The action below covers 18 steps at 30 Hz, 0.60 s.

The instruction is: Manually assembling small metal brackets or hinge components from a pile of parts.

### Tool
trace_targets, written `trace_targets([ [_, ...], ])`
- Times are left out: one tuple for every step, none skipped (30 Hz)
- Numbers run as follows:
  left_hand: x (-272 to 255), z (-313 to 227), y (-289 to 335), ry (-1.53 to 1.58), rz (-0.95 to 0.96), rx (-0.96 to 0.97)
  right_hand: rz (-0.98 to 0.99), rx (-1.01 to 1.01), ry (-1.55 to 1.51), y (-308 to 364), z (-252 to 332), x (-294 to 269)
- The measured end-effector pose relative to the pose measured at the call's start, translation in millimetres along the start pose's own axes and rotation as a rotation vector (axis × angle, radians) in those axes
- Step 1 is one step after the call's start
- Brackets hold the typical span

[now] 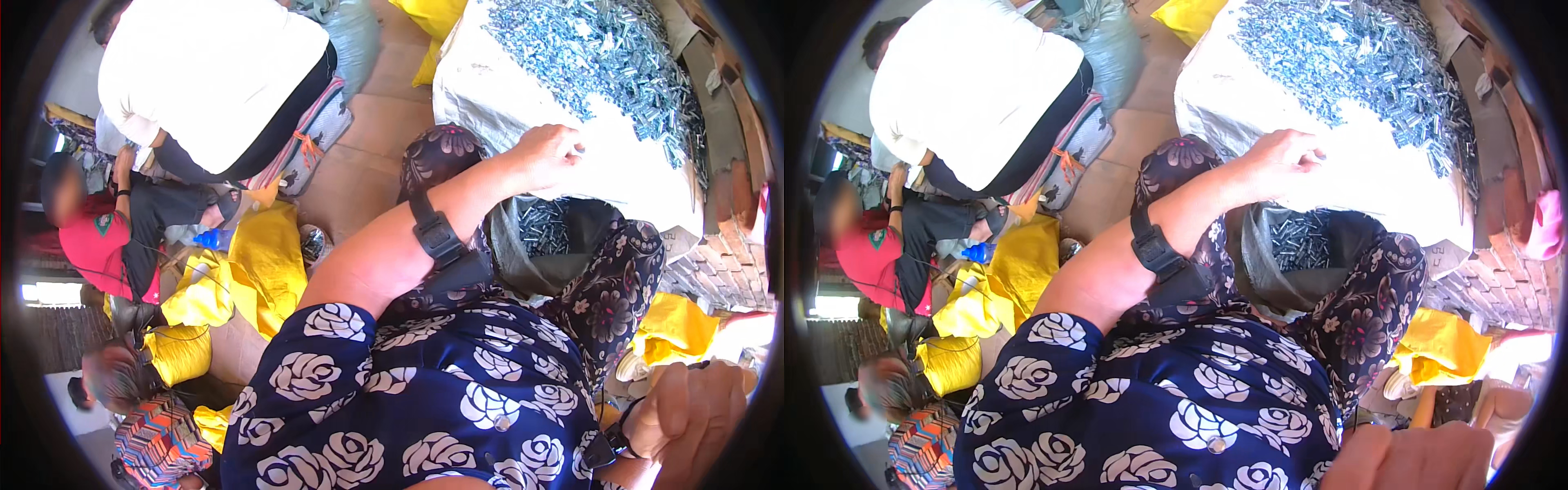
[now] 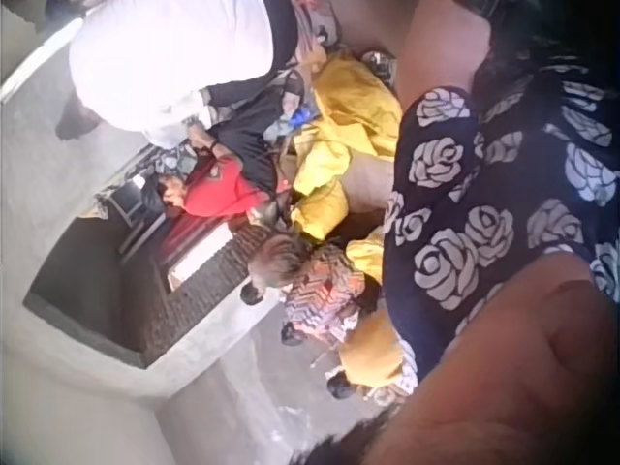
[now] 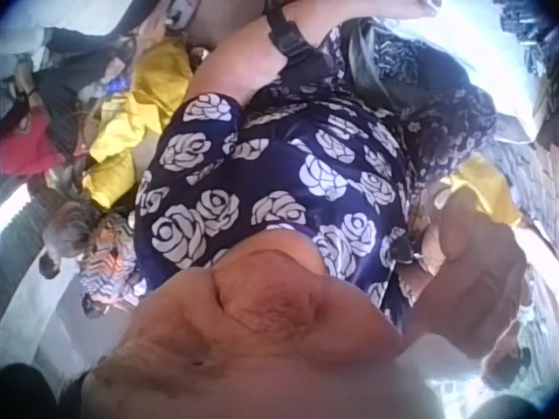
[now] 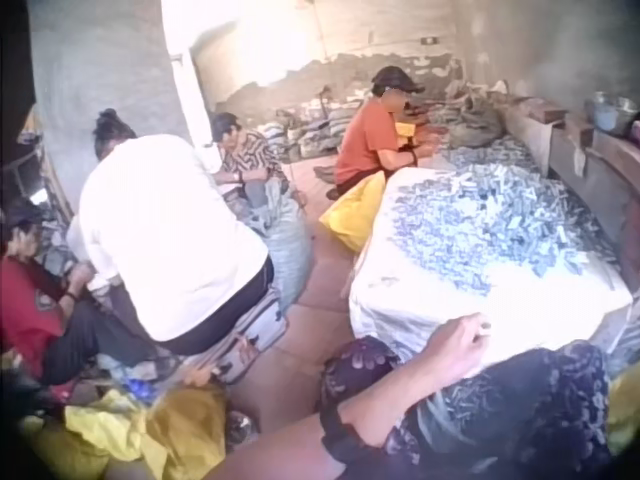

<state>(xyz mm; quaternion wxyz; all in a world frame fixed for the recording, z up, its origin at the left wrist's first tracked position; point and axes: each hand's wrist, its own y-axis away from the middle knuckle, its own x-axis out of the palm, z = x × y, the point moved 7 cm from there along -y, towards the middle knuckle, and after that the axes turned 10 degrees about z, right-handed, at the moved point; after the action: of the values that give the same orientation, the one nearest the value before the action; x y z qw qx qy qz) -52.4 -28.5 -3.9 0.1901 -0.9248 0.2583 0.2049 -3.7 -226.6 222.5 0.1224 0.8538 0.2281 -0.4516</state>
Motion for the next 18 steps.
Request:
trace_targets([
  [0,6,0,-0.007,0.013,-0.013,-0.005,0.018,0.076,-13,-2,2],
  [11,6,-10,0.023,0.038,0.016,0.024,0.059,0.192,-6,-3,3],
  [-3,17,4,0.110,0.045,-0.037,0.015,0.073,0.260,57,-27,38],
  [1,17,5,0.238,0.097,-0.045,0.069,0.118,0.286,56,-28,54],
  [9,20,-4,0.228,0.134,-0.133,0.179,0.211,0.536,54,-32,65],
  [10,19,-7,0.220,0.087,-0.077,0.285,0.286,0.779,52,-37,74],
  [-7,24,7,0.225,0.106,-0.144,0.347,0.323,0.963,42,-35,89],
  [-15,28,12,0.247,0.090,-0.170,0.421,0.354,1.172,36,-36,96],
  [-5,17,0,0.269,0.113,-0.153,0.535,0.373,1.425,38,-43,98],
  [-2,10,-2,0.324,0.121,-0.218,0.606,0.387,1.643,38,-47,100],
  [-2,17,3,0.289,0.127,-0.243,0.632,0.397,1.829,34,-45,108],
  [-5,20,5,0.249,0.128,-0.268,0.649,0.409,2.014,33,-45,113],
  [-4,18,5,0.227,0.139,-0.260,0.658,0.427,2.198,32,-46,115],
  [-6,10,7,0.201,0.141,-0.250,0.658,0.456,2.385,32,-46,110],
  [3,6,0,0.262,0.126,-0.215,0.688,0.483,2.592,36,-51,106],
  [7,10,-2,0.275,0.134,-0.176,0.719,0.513,2.798,38,-54,102],
  [11,12,-3,0.229,0.146,-0.187,0.763,0.536,3.025,38,-55,101],
  [17,9,-7,0.194,0.163,-0.182,0.827,0.539,3.269,39,-59,98],
])
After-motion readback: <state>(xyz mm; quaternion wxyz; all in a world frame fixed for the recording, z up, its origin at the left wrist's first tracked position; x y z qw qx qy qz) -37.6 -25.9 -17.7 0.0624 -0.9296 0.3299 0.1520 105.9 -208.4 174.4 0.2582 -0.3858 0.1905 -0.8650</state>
